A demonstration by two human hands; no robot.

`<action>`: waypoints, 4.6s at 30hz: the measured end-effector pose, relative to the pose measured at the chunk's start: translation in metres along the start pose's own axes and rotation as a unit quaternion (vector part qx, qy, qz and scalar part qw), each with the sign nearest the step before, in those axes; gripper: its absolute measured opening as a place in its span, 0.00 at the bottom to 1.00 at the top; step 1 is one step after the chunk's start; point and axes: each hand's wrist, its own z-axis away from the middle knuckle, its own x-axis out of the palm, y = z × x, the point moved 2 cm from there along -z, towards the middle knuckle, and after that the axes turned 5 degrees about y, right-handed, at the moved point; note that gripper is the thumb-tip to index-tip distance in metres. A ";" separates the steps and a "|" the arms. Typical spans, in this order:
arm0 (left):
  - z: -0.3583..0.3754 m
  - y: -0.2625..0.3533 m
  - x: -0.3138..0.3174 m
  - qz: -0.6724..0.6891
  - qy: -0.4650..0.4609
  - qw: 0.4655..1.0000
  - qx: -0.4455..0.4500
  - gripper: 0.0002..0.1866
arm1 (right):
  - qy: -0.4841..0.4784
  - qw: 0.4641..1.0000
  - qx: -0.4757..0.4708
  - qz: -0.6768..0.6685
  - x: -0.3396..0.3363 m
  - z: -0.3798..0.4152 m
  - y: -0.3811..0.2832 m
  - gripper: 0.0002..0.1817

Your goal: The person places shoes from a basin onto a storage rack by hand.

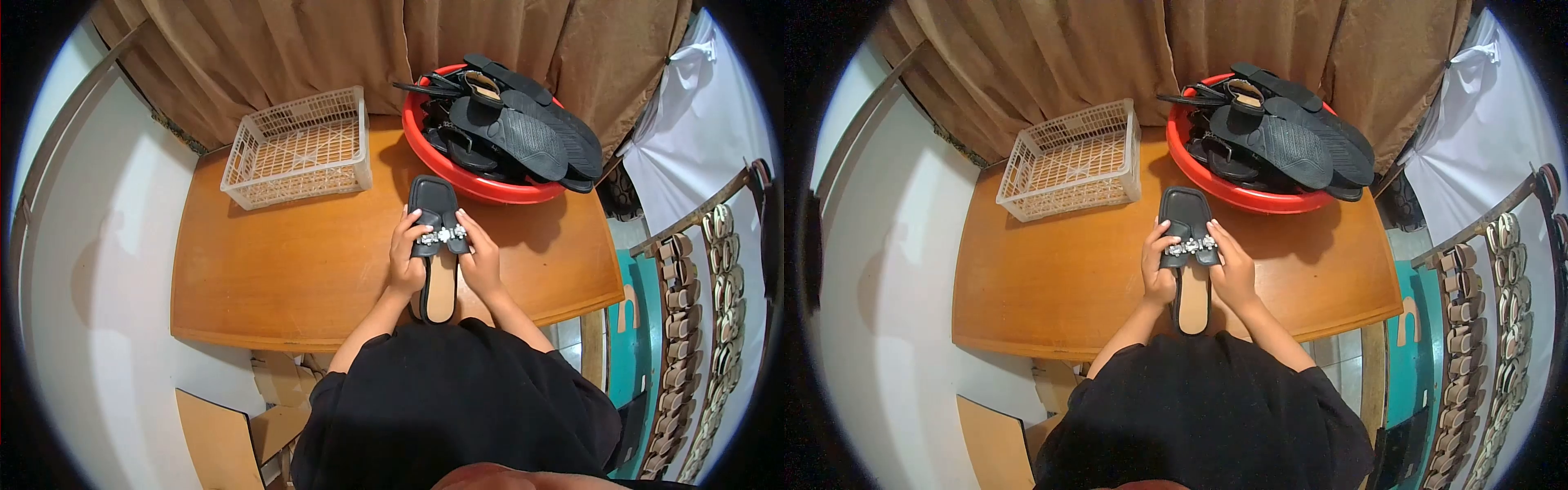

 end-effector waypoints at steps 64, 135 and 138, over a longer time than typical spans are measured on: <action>0.101 -0.126 -0.079 -0.197 -0.160 0.924 -0.284 0.47 | 0.073 0.948 0.286 0.114 0.012 0.114 0.162 0.21; 0.483 0.430 0.299 0.382 -0.749 0.331 -0.428 0.28 | 0.669 0.678 0.288 -0.098 -0.395 0.582 -0.193 0.28; 0.527 0.456 0.313 0.366 -0.793 0.300 -0.384 0.25 | 0.720 0.638 0.269 -0.052 -0.409 0.618 -0.205 0.25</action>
